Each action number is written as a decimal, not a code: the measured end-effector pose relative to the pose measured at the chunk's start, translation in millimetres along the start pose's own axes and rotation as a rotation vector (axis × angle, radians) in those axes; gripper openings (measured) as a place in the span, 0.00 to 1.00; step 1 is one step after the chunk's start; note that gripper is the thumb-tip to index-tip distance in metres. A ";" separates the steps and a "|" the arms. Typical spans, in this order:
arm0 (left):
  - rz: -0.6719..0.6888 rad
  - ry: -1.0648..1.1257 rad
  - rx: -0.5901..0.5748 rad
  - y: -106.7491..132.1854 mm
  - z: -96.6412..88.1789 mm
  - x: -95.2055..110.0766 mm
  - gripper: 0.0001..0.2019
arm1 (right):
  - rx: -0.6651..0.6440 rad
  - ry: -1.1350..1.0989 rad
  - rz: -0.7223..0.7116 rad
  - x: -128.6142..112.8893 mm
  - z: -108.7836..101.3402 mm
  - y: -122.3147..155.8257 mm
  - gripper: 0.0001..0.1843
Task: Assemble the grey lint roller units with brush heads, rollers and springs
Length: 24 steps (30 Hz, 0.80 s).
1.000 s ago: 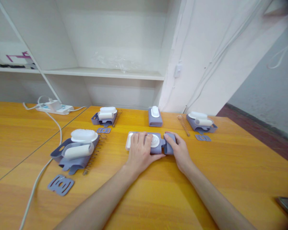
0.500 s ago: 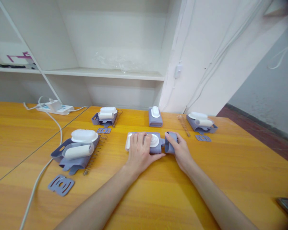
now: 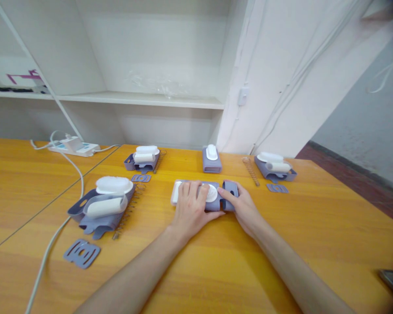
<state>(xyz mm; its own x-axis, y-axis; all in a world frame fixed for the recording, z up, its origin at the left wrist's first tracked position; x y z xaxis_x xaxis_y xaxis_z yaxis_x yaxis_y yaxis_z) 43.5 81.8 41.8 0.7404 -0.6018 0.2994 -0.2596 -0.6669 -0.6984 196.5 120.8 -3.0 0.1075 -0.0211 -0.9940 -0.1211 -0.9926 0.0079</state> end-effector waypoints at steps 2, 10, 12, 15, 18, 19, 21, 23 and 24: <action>0.002 0.003 0.003 0.3 1.1 -0.7 0.31 | -0.001 -0.001 0.000 -1.1 0.8 1.0 0.30; 0.032 0.026 0.025 1.9 2.5 -0.1 0.29 | 0.043 0.120 -0.099 -10.1 1.7 7.5 0.27; 0.055 0.050 0.027 2.0 1.4 2.0 0.28 | 0.043 0.143 -0.106 -11.2 4.0 8.1 0.25; 0.110 0.065 0.021 2.1 0.7 6.3 0.27 | 0.066 0.163 -0.115 -12.7 7.8 9.6 0.24; 0.128 0.062 0.030 2.3 0.3 7.6 0.27 | 0.088 0.155 -0.106 -12.9 9.8 11.4 0.26; 0.128 0.063 0.036 2.3 0.1 7.5 0.27 | 0.077 0.149 -0.098 -12.8 10.5 11.8 0.26; 0.131 0.068 0.035 2.5 0.3 7.5 0.28 | 0.040 0.143 -0.076 -12.5 11.4 12.3 0.25; 0.142 0.071 0.024 2.8 1.0 8.0 0.30 | 0.001 0.143 -0.056 -12.2 11.4 12.3 0.23; 0.147 0.070 0.019 3.1 1.3 8.2 0.31 | -0.014 0.140 -0.048 -11.8 11.1 12.2 0.22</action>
<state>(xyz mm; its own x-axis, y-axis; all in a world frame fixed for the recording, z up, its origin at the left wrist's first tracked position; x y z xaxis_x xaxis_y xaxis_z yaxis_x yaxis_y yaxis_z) 49.5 75.4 41.2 0.6502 -0.7219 0.2369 -0.3498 -0.5613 -0.7501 182.9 110.2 7.6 0.2497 0.0107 -0.9683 -0.0991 -0.9944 -0.0365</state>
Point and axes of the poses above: each hand's wrist, its own y-axis away from the middle knuckle, its own z-axis out of the palm, x = y × z, the point moved 6 cm from there along -y, towards the middle knuckle, and after that the axes turned 9 degrees about y, right-handed, at the moved point
